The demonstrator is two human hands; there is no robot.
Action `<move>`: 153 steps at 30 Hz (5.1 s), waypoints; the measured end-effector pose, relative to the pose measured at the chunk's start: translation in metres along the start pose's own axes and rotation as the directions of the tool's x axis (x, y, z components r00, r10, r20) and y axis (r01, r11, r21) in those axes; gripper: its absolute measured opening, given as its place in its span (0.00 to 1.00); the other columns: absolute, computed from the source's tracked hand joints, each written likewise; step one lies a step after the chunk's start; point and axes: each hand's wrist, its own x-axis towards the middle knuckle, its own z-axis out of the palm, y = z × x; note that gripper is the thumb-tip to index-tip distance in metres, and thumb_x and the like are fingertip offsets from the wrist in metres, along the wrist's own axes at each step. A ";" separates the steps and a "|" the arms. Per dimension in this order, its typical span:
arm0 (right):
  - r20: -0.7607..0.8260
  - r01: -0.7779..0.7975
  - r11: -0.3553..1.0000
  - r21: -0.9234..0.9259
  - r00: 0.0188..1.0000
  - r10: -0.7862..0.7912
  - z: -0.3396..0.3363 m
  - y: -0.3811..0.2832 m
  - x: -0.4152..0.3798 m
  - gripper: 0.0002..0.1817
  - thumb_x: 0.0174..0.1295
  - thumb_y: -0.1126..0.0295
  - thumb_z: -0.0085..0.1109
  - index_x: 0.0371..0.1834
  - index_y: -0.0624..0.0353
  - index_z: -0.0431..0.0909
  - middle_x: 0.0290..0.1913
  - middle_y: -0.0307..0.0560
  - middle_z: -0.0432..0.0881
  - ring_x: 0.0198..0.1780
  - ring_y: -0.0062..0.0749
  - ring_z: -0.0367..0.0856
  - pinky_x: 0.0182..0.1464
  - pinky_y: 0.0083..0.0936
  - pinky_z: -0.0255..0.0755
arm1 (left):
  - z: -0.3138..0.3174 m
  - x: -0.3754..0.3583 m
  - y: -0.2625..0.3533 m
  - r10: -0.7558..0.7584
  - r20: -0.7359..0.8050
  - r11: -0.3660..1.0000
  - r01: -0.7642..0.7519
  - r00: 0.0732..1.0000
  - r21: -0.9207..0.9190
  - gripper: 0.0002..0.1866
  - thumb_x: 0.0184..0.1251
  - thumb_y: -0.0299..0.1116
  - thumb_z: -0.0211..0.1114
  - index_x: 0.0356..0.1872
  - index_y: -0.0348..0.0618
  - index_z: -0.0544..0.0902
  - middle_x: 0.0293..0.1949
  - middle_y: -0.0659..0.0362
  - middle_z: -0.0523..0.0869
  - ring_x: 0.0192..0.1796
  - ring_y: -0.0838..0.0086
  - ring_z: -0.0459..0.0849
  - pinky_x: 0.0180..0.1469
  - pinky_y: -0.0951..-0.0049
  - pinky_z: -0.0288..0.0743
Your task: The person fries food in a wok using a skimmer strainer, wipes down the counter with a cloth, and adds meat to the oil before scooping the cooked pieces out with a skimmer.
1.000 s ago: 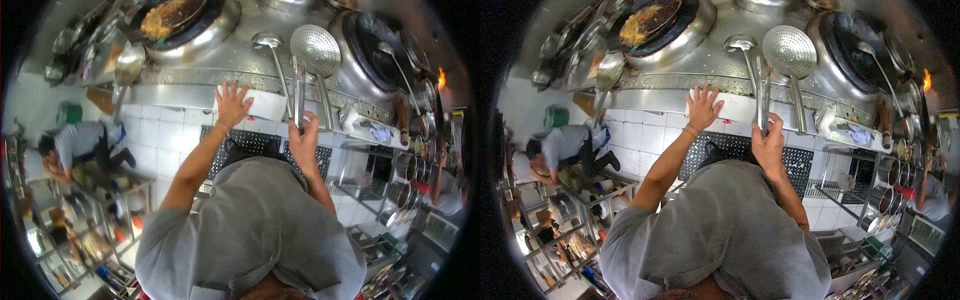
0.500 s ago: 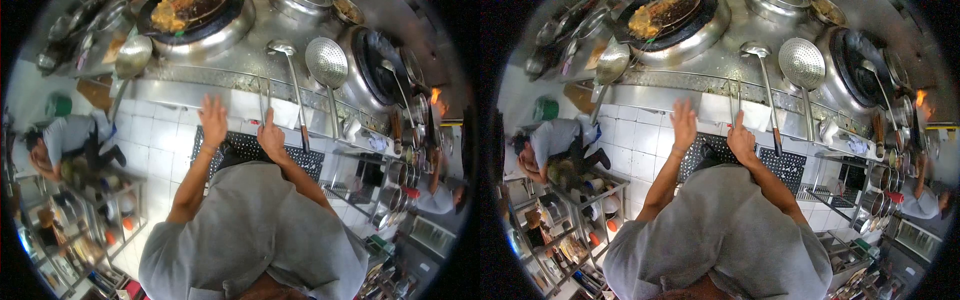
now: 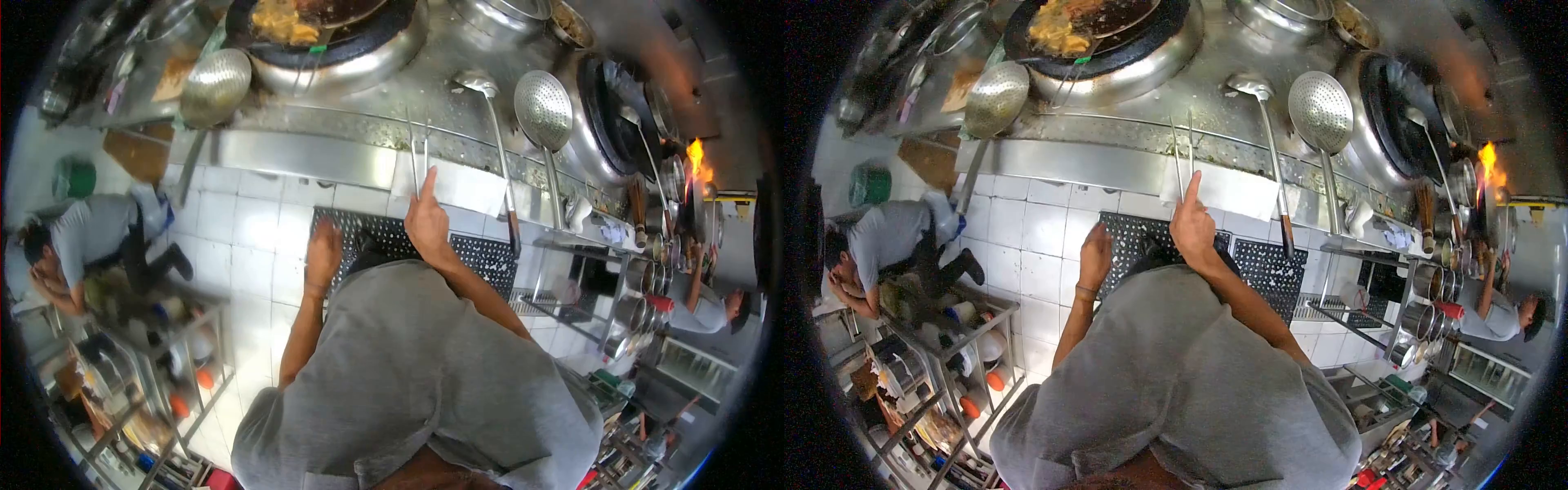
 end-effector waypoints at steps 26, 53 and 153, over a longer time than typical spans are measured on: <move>-0.052 -0.351 0.927 -0.136 0.937 0.347 -0.114 0.173 -0.050 0.33 0.55 0.71 0.61 0.64 0.68 0.61 0.40 0.74 0.79 0.43 0.65 0.79 0.44 0.45 0.74 | 0.072 0.113 0.108 0.482 0.205 0.862 -0.503 0.852 0.062 0.26 0.69 0.44 0.54 0.67 0.51 0.69 0.72 0.48 0.59 0.74 0.47 0.54 0.71 0.41 0.46; -0.182 -0.062 0.956 0.286 0.976 0.118 -0.107 0.087 -0.060 0.33 0.70 0.62 0.52 0.73 0.67 0.53 0.58 0.69 0.70 0.53 0.54 0.74 0.52 0.38 0.71 | 0.134 -0.222 -0.165 -0.759 0.088 0.651 0.746 0.646 0.142 0.15 0.60 0.36 0.55 0.42 0.46 0.87 0.40 0.43 0.86 0.43 0.54 0.86 0.50 0.60 0.79; 0.162 -0.041 0.988 0.151 0.987 0.016 0.030 -0.089 0.012 0.15 0.60 0.73 0.61 0.50 0.62 0.80 0.40 0.62 0.83 0.42 0.51 0.83 0.46 0.36 0.77 | -0.291 0.123 -0.293 -0.573 -0.220 0.818 0.569 0.790 -0.087 0.21 0.63 0.42 0.62 0.49 0.34 0.82 0.23 0.50 0.84 0.28 0.64 0.85 0.38 0.67 0.77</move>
